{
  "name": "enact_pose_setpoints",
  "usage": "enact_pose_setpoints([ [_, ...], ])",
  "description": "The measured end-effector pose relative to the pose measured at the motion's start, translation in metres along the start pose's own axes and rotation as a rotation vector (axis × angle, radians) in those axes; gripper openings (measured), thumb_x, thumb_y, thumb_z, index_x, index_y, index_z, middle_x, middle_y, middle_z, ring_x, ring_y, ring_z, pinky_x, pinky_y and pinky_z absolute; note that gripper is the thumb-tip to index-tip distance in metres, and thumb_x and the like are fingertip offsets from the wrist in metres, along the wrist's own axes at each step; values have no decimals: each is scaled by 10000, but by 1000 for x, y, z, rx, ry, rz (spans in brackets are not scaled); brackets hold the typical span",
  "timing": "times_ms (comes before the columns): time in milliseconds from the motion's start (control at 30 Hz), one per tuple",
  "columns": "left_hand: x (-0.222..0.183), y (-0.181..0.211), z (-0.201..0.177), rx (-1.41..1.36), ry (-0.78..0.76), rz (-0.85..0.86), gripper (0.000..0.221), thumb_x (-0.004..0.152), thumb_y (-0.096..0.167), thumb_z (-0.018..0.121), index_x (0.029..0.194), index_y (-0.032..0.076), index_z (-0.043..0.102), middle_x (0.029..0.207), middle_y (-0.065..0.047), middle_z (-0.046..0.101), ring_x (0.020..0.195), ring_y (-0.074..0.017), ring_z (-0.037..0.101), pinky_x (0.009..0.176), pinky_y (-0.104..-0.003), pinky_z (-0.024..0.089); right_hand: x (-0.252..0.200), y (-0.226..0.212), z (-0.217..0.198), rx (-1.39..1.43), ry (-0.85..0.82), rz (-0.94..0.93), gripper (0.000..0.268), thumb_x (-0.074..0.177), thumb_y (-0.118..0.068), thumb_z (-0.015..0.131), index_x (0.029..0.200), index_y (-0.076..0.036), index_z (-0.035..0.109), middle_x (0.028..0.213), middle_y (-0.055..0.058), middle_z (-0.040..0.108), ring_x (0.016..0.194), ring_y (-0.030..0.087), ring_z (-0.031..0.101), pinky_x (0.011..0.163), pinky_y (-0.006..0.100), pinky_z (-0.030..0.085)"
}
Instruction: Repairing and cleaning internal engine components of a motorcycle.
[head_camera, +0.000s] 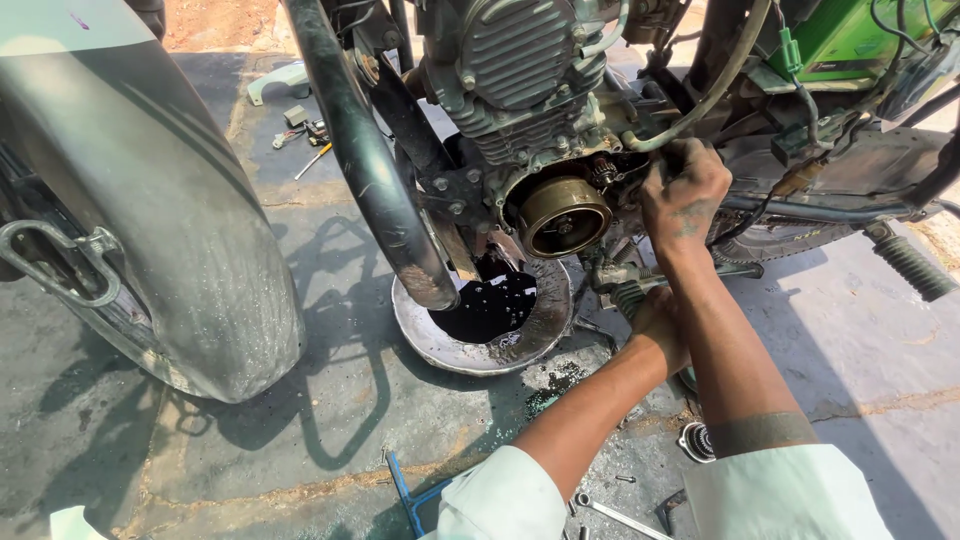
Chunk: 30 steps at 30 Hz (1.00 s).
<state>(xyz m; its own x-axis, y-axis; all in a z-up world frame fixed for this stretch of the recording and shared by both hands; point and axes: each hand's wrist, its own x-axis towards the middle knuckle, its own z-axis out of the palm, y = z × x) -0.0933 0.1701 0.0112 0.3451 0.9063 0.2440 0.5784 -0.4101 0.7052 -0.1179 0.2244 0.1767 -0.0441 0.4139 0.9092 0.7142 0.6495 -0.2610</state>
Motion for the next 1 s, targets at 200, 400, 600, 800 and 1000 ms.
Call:
enact_pose_setpoints([
  [200,15,11,6,428,78,22,928,778,639,539,1450,5,461,1454,-214,510,1342,-380,477,1086,-515,325,10,14,-16,251,-165,201,190,893,-58,830,1045,42,775,855,172,760,736,159,706,688,284,534],
  [400,3,27,-25,371,-159,-73,723,937,563,458,1379,-1,551,1408,-222,574,1348,-337,532,1148,-479,352,17,16,-20,364,-233,477,216,874,-100,821,1057,10,789,854,88,778,718,92,688,644,227,533],
  [600,-8,52,-58,391,-145,-88,582,940,515,504,1291,73,647,1303,-194,663,1252,-324,631,1077,-461,455,20,24,-15,195,-182,617,245,779,-123,919,918,32,791,789,108,772,656,118,695,610,246,530],
  [800,-15,55,-72,428,-234,-121,737,791,546,791,1310,72,569,1357,-180,603,1285,-327,568,1060,-478,443,-2,21,-111,221,-323,557,223,802,-137,909,861,10,752,749,81,759,651,97,701,596,240,557],
  [1000,-35,52,-33,609,142,142,91,926,127,663,887,93,737,894,-169,701,859,-329,671,741,-460,474,-164,111,-274,-34,-877,300,57,840,-83,781,884,-46,777,796,131,747,661,215,716,640,357,564],
])
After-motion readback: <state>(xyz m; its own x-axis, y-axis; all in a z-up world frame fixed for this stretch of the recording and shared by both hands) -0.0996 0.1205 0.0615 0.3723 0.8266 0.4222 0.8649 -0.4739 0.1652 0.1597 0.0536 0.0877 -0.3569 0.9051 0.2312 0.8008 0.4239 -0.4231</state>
